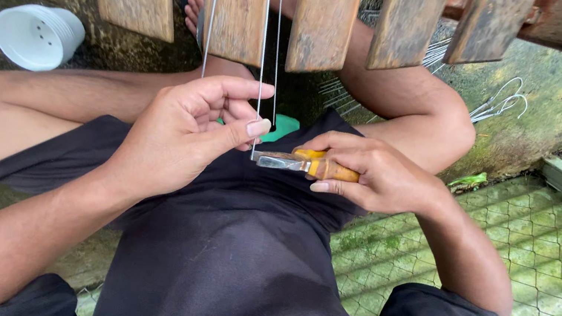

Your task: The person bends metal wire into hooks using pliers, then threads the wire through holes in a white plastic cup to form a hanging support. The person repeatedly bends and adjusts the wire ends to secure the cup.

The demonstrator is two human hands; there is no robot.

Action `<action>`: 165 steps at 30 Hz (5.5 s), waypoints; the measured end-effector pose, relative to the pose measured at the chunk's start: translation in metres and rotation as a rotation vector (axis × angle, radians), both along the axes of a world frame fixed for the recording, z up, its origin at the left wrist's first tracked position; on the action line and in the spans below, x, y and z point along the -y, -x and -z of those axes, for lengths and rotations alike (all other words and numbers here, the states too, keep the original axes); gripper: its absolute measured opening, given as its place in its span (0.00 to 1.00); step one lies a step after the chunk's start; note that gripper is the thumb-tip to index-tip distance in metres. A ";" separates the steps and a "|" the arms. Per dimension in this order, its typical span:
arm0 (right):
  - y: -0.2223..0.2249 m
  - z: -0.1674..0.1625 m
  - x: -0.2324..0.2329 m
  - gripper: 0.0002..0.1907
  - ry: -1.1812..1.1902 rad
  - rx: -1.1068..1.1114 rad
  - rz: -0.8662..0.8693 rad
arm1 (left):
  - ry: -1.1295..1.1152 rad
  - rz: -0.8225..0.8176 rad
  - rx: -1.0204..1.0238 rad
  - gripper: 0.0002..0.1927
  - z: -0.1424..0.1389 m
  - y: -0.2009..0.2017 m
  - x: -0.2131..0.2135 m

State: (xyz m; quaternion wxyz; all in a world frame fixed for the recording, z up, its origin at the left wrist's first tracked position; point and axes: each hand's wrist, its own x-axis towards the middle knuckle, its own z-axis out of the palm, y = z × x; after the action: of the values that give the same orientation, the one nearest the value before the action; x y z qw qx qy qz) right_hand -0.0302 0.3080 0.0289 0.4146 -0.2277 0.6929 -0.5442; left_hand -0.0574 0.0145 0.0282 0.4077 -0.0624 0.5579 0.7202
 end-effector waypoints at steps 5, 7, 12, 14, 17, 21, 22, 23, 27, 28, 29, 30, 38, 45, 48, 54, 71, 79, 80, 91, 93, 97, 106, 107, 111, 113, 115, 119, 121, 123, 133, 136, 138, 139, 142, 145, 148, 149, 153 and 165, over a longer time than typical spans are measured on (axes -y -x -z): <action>0.009 -0.001 0.006 0.13 0.001 -0.010 -0.028 | 0.100 0.074 -0.025 0.23 -0.011 0.004 0.003; 0.012 0.000 0.007 0.14 0.008 -0.015 -0.033 | 0.110 0.079 -0.023 0.23 -0.013 0.005 0.003; 0.017 -0.001 0.004 0.15 -0.018 -0.022 -0.090 | 0.065 0.056 -0.011 0.24 -0.013 0.003 0.005; 0.019 -0.002 0.004 0.15 -0.014 -0.019 -0.103 | 0.062 0.057 -0.020 0.24 -0.013 0.002 0.006; 0.022 -0.003 0.003 0.15 -0.008 -0.041 -0.123 | 0.062 0.063 -0.037 0.24 -0.014 0.002 0.008; 0.025 -0.004 0.003 0.16 -0.020 -0.044 -0.137 | 0.062 0.063 -0.042 0.23 -0.015 0.002 0.008; 0.025 -0.004 0.003 0.15 -0.025 -0.043 -0.140 | 0.069 0.067 -0.047 0.23 -0.016 0.002 0.008; 0.025 -0.004 0.003 0.15 -0.021 -0.054 -0.139 | 0.074 0.071 -0.047 0.23 -0.016 0.003 0.008; 0.026 -0.004 0.004 0.14 -0.012 -0.085 -0.134 | 0.075 0.068 -0.020 0.22 -0.018 0.004 0.008; 0.026 -0.005 0.004 0.14 -0.013 -0.087 -0.133 | 0.070 0.061 -0.005 0.22 -0.018 0.004 0.008; 0.026 -0.005 0.004 0.15 -0.019 -0.089 -0.127 | 0.069 0.061 -0.013 0.22 -0.018 0.003 0.008; 0.026 -0.006 0.005 0.16 -0.026 -0.091 -0.121 | 0.069 0.061 -0.022 0.22 -0.018 0.003 0.007; 0.025 -0.007 0.005 0.16 -0.028 -0.107 -0.115 | 0.086 0.074 -0.056 0.22 -0.017 0.003 0.008; 0.026 -0.008 0.004 0.15 -0.046 -0.104 -0.132 | 0.105 0.081 -0.025 0.23 -0.018 0.004 0.006; 0.027 -0.009 0.004 0.14 -0.043 -0.111 -0.128 | 0.098 0.073 -0.008 0.22 -0.019 0.005 0.006; 0.026 -0.010 0.005 0.16 -0.051 -0.105 -0.116 | 0.097 0.063 0.013 0.22 -0.020 0.005 0.006; 0.025 -0.010 0.005 0.15 -0.036 -0.126 -0.099 | 0.120 0.085 -0.008 0.22 -0.021 0.006 0.005; 0.025 -0.010 0.004 0.14 -0.037 -0.134 -0.102 | 0.107 0.073 -0.001 0.22 -0.019 0.006 0.006; 0.025 -0.010 0.004 0.14 -0.035 -0.134 -0.101 | 0.101 0.073 -0.002 0.22 -0.019 0.005 0.006; 0.027 -0.011 0.004 0.13 -0.068 -0.084 -0.095 | 0.089 0.066 -0.006 0.22 -0.018 0.005 0.006; 0.026 -0.011 0.004 0.14 -0.071 -0.078 -0.087 | 0.095 0.070 -0.009 0.22 -0.019 0.005 0.006; 0.027 -0.010 0.003 0.12 -0.094 -0.048 -0.105 | 0.101 0.075 -0.012 0.22 -0.019 0.006 0.006; 0.026 -0.010 0.003 0.12 -0.087 -0.068 -0.099 | 0.110 0.081 -0.005 0.23 -0.020 0.006 0.005; 0.027 -0.010 0.003 0.12 -0.080 -0.073 -0.097 | 0.113 0.082 -0.001 0.23 -0.020 0.006 0.006; 0.027 -0.009 0.003 0.12 -0.063 -0.087 -0.093 | 0.107 0.077 0.005 0.23 -0.019 0.006 0.006; 0.026 -0.009 0.003 0.12 -0.061 -0.085 -0.092 | 0.104 0.077 0.010 0.23 -0.019 0.005 0.006; 0.027 -0.009 0.003 0.11 -0.060 -0.082 -0.091 | 0.110 0.080 0.016 0.23 -0.019 0.005 0.006; 0.027 -0.008 0.003 0.11 -0.066 -0.075 -0.096 | 0.104 0.080 0.012 0.23 -0.017 0.005 0.006; 0.027 -0.008 0.003 0.10 -0.075 -0.064 -0.102 | 0.093 0.075 0.010 0.23 -0.017 0.005 0.006; 0.026 -0.008 0.003 0.11 -0.063 -0.070 -0.093 | 0.106 0.087 -0.002 0.23 -0.017 0.005 0.006; 0.027 -0.007 0.002 0.11 -0.060 -0.074 -0.096 | 0.126 0.092 0.000 0.22 -0.019 0.007 0.005; 0.027 -0.007 0.002 0.11 -0.053 -0.077 -0.096 | 0.114 0.088 0.001 0.22 -0.018 0.006 0.005; 0.027 -0.007 0.002 0.11 -0.042 -0.086 -0.093 | 0.131 0.089 0.001 0.22 -0.017 0.006 0.005; 0.027 -0.007 0.002 0.11 -0.037 -0.092 -0.091 | 0.139 0.090 0.000 0.22 -0.017 0.006 0.005; 0.024 -0.006 0.003 0.11 -0.073 -0.093 -0.079 | 0.130 0.082 -0.004 0.22 -0.016 0.004 0.005; 0.023 -0.005 0.004 0.11 -0.069 -0.148 -0.069 | 0.111 0.059 -0.001 0.22 -0.016 0.002 0.005; 0.022 -0.004 0.005 0.11 -0.110 -0.151 -0.068 | 0.123 0.059 -0.026 0.21 -0.016 0.001 0.005; 0.022 -0.004 0.005 0.11 -0.105 -0.163 -0.067 | 0.117 0.055 -0.033 0.21 -0.016 0.001 0.005; 0.020 -0.004 0.005 0.11 -0.132 -0.189 -0.056 | 0.137 0.063 -0.075 0.20 -0.016 0.000 0.006; 0.016 -0.002 0.010 0.11 -0.189 -0.271 -0.029 | 0.151 0.009 -0.101 0.16 -0.010 -0.003 0.003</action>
State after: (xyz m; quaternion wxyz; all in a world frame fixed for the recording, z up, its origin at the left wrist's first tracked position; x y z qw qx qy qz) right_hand -0.0463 0.2978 0.0306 0.3445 -0.2689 0.7872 -0.4351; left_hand -0.0544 0.0118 0.0383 0.3764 -0.0541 0.6308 0.6764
